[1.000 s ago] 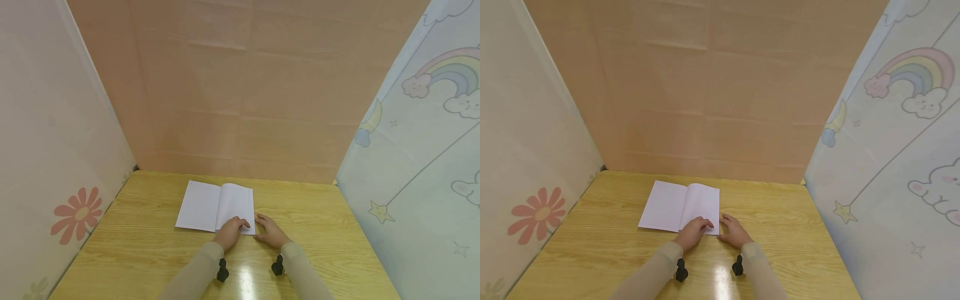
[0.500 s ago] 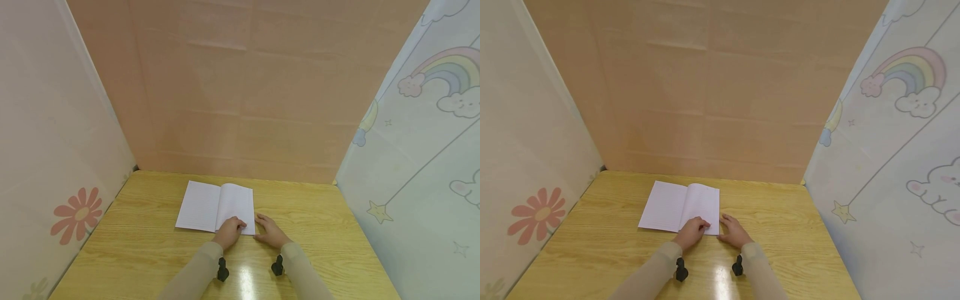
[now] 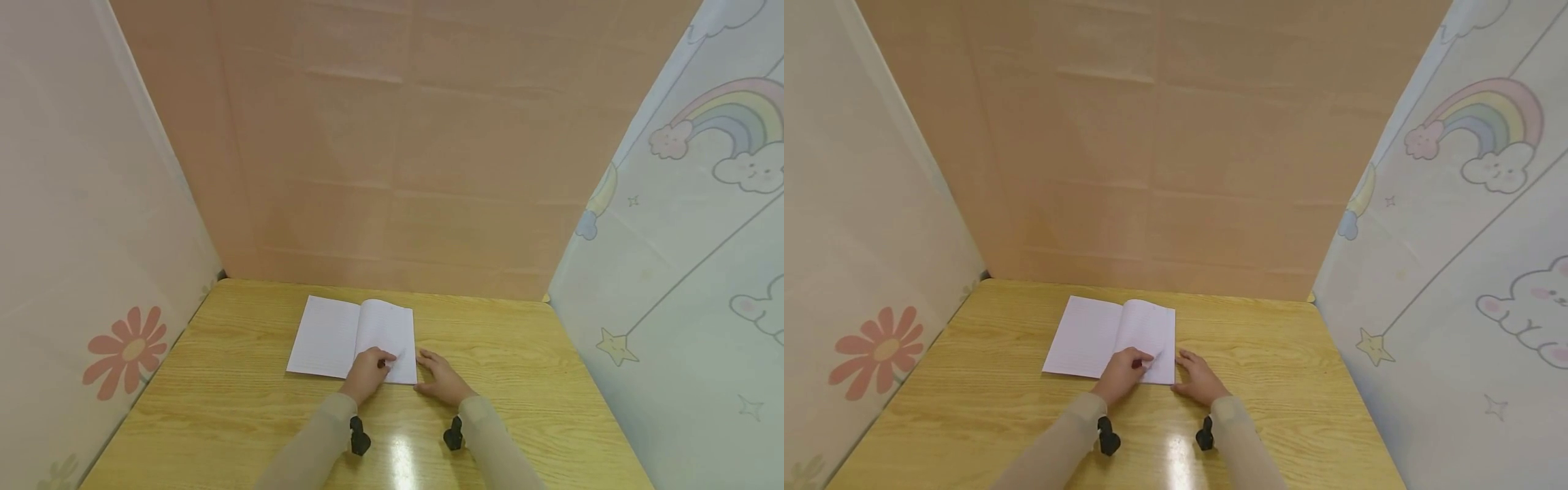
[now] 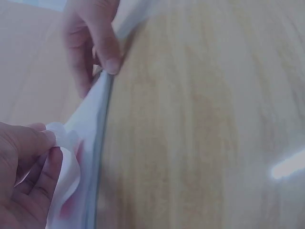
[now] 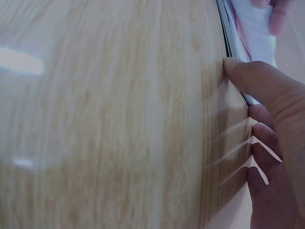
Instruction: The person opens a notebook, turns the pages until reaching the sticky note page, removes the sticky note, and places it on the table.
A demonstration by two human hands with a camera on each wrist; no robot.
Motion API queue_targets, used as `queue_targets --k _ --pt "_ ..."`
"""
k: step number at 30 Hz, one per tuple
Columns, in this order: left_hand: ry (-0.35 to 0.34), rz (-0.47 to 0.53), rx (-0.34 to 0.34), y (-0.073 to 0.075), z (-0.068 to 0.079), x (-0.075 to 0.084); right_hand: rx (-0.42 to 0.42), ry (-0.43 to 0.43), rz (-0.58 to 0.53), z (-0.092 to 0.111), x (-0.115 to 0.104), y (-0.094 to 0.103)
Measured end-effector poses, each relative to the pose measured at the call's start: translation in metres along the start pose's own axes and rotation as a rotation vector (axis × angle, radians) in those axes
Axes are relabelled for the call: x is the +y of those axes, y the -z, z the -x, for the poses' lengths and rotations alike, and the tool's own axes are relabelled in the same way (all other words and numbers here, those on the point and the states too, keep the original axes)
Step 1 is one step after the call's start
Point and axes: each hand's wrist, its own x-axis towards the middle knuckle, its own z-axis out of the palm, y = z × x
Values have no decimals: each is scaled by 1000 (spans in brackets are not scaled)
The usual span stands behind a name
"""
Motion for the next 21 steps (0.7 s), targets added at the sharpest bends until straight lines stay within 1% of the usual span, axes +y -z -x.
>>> queue_targets --k 2,5,13,16,21 --pt "15 26 17 6 0 3 -2 -1 3 0 0 0" --pt "16 77 60 14 -1 6 -3 -4 5 -1 1 -1" --pt "-17 140 172 38 -1 17 -9 -11 2 0 0 0" --pt "-32 156 198 47 0 20 -9 -11 0 0 0 0" --pt "-1 181 220 59 4 21 -11 -1 2 0 2 0"
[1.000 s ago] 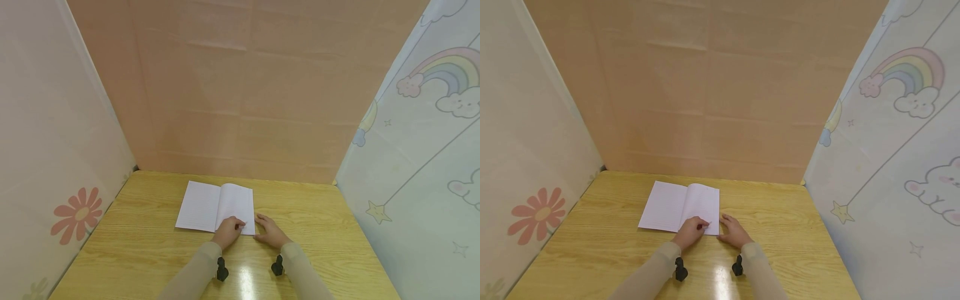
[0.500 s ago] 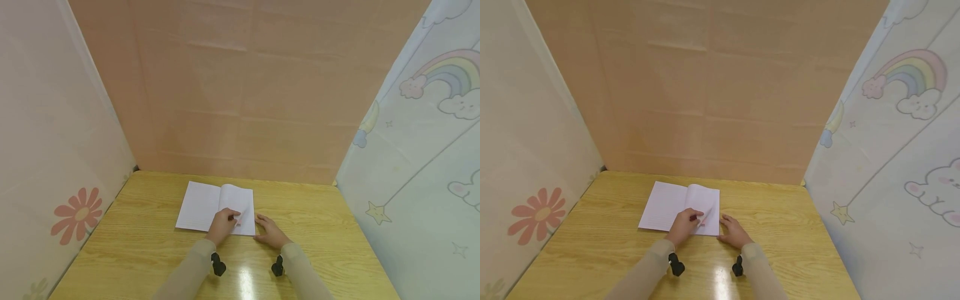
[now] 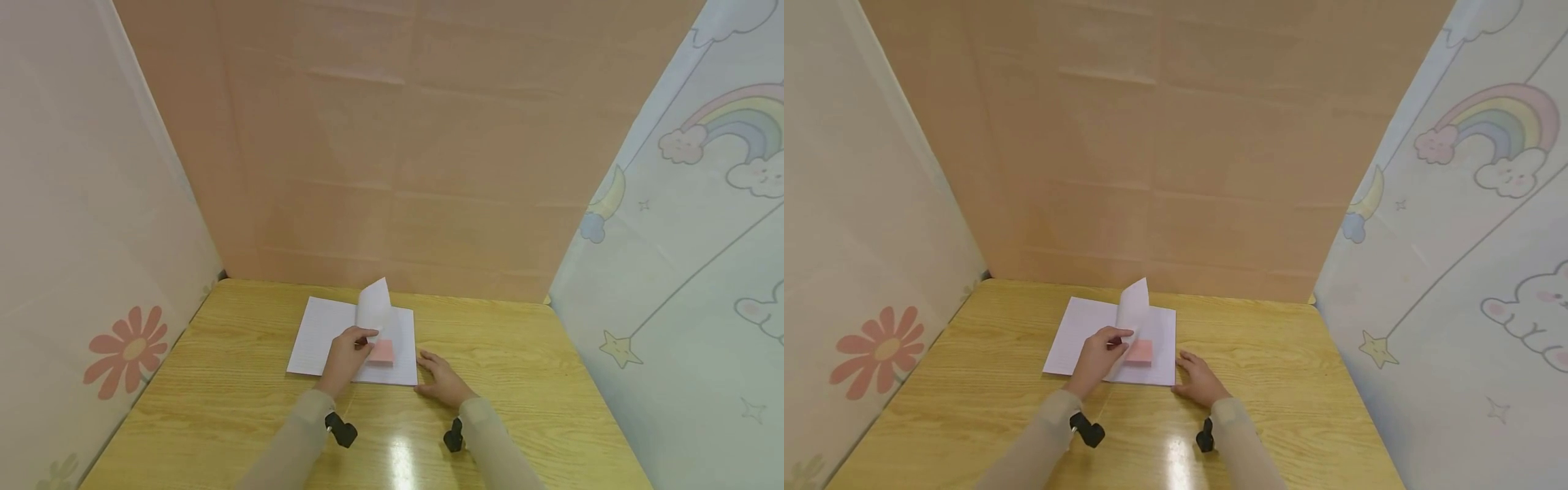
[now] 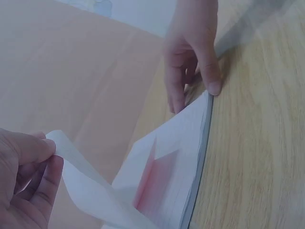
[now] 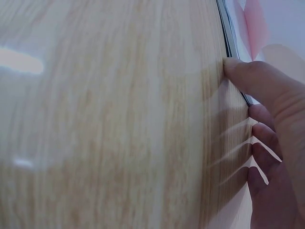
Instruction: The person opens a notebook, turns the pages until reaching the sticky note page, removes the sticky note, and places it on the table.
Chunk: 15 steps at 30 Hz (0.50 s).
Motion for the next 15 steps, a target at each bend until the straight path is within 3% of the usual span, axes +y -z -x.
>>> queue_targets --k 15 --pt "61 54 169 32 18 -9 -6 -7 -24 1 -3 1"
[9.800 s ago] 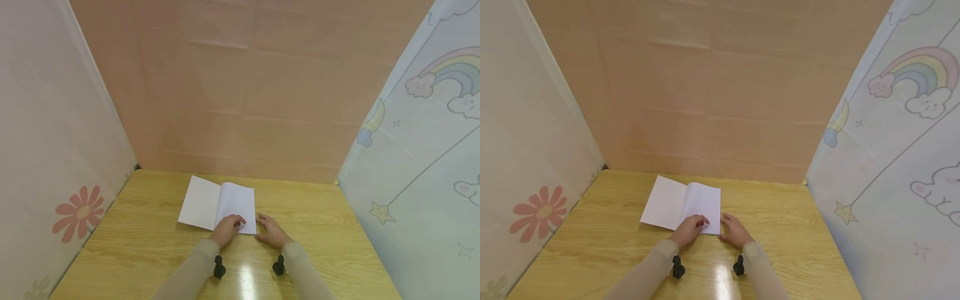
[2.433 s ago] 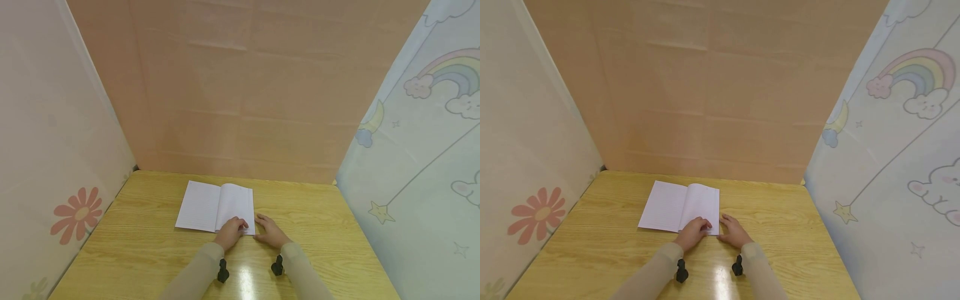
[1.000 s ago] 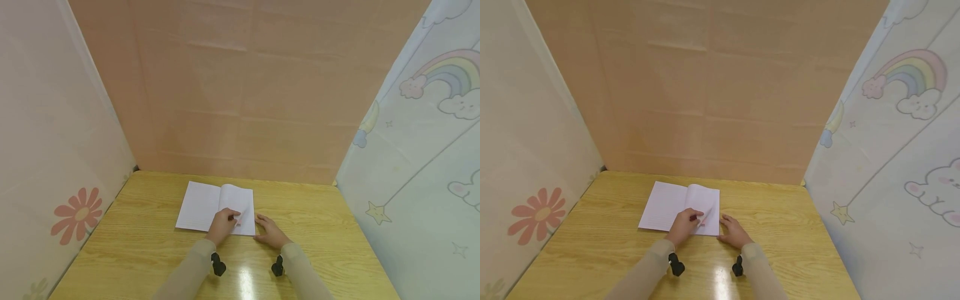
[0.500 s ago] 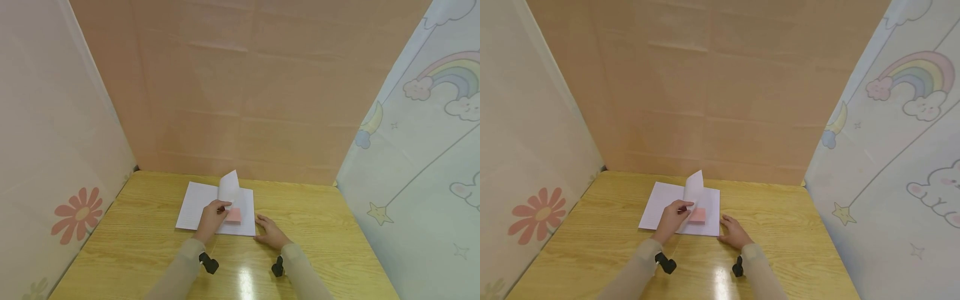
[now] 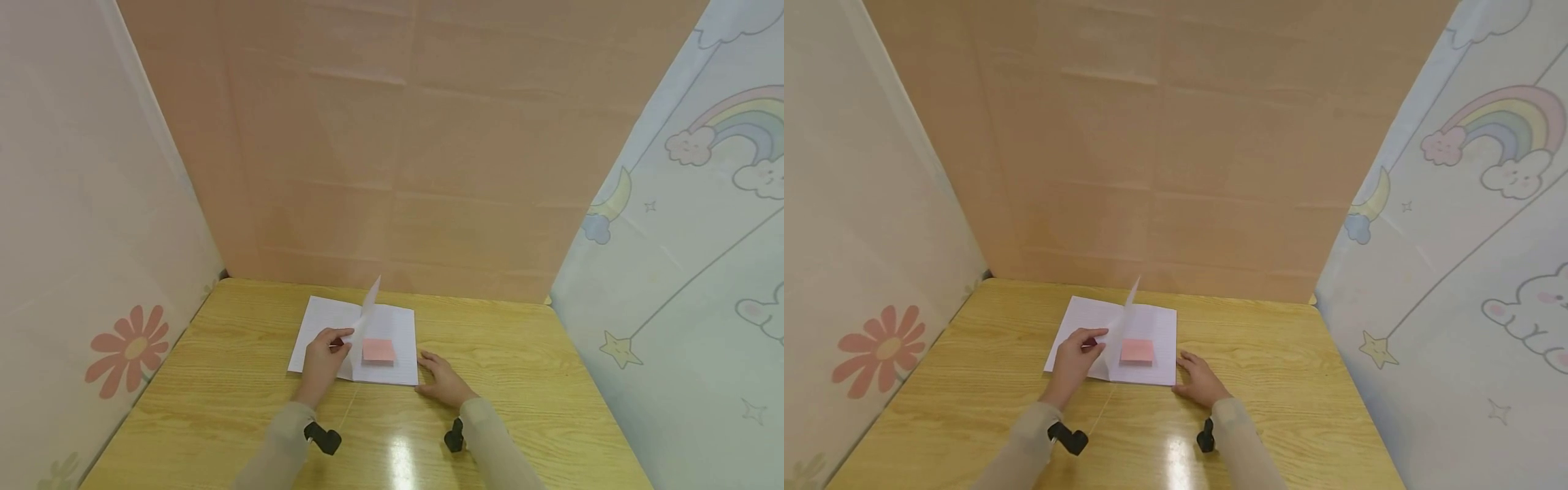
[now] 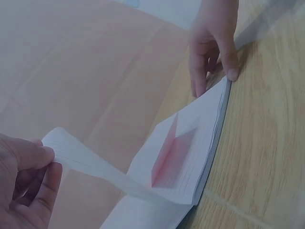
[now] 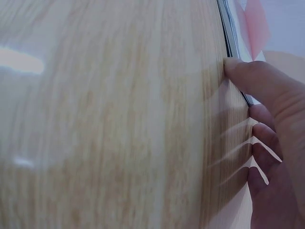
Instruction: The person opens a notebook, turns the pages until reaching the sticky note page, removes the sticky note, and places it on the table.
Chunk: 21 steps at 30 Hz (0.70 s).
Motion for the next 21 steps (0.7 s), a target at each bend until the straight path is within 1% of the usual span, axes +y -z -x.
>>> queue_targets --k 5,10,18,21 --pt "23 -13 32 12 2 -1 4 4 0 1 -1 0" --pt "39 -16 65 21 1 -7 1 3 5 1 -2 1" --pt "36 -33 100 33 3 -16 -6 0 -2 2 -2 1" --pt "64 -27 111 37 5 -21 -10 -2 3 2 -2 1"
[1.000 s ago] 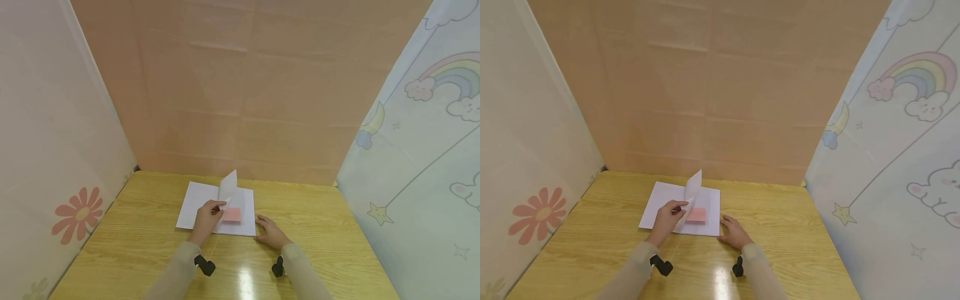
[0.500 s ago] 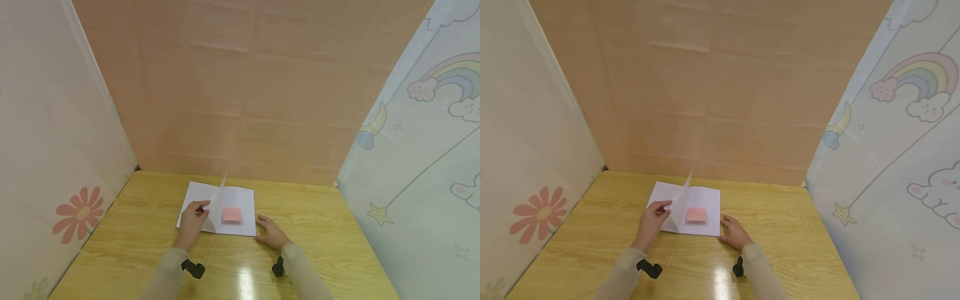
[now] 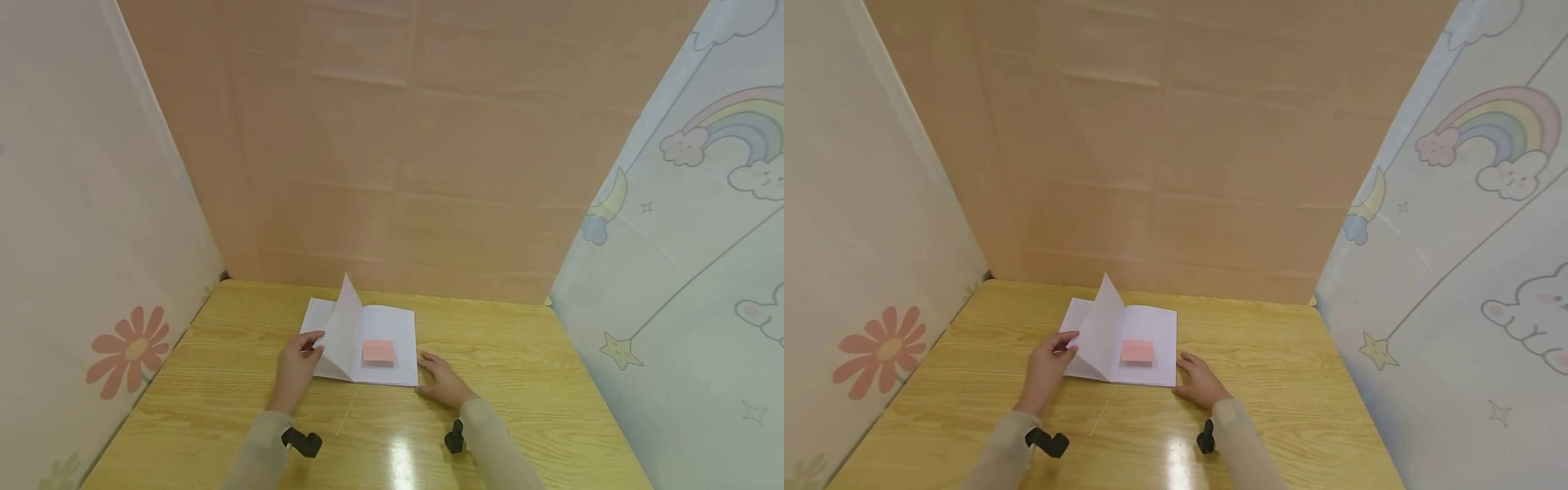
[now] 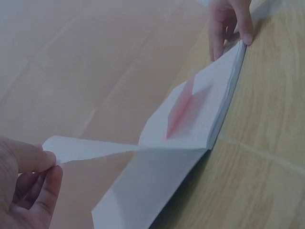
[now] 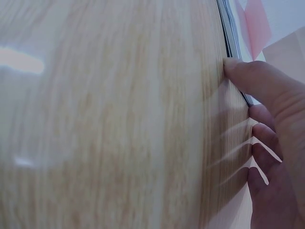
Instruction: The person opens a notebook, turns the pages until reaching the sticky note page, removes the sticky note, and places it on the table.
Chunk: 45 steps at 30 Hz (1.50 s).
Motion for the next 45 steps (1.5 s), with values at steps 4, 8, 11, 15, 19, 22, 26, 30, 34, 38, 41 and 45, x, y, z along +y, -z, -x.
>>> queue_targets --k 4,8,11,15,19,22,26,30,34,38,41,45 --pt "66 5 0 4 2 -11 0 -3 1 0 -1 0" --pt "105 -23 6 8 5 -25 5 1 -4 1 -2 -1" --pt "125 -60 20 11 8 -35 8 2 -10 1 -3 -1" --pt "144 -117 18 16 10 -45 11 4 -15 1 -4 -1" --pt "168 -158 -14 21 9 -53 10 4 -5 2 -5 0" --pt "176 -179 -39 24 9 -58 9 1 0 2 -6 1" --pt "147 -219 -57 27 8 -61 10 1 -3 2 -7 2" --pt "145 -254 -83 29 8 -65 9 -1 -4 2 -7 2" --pt "178 -289 -128 28 7 -69 10 -2 -2 2 -7 2" --pt "184 -326 -165 28 5 -72 14 3 3 2 -6 2" --pt "182 -340 -185 28 3 -74 15 5 3 1 -5 2" --pt "182 -343 -201 28 1 -74 15 7 0 2 -5 2"
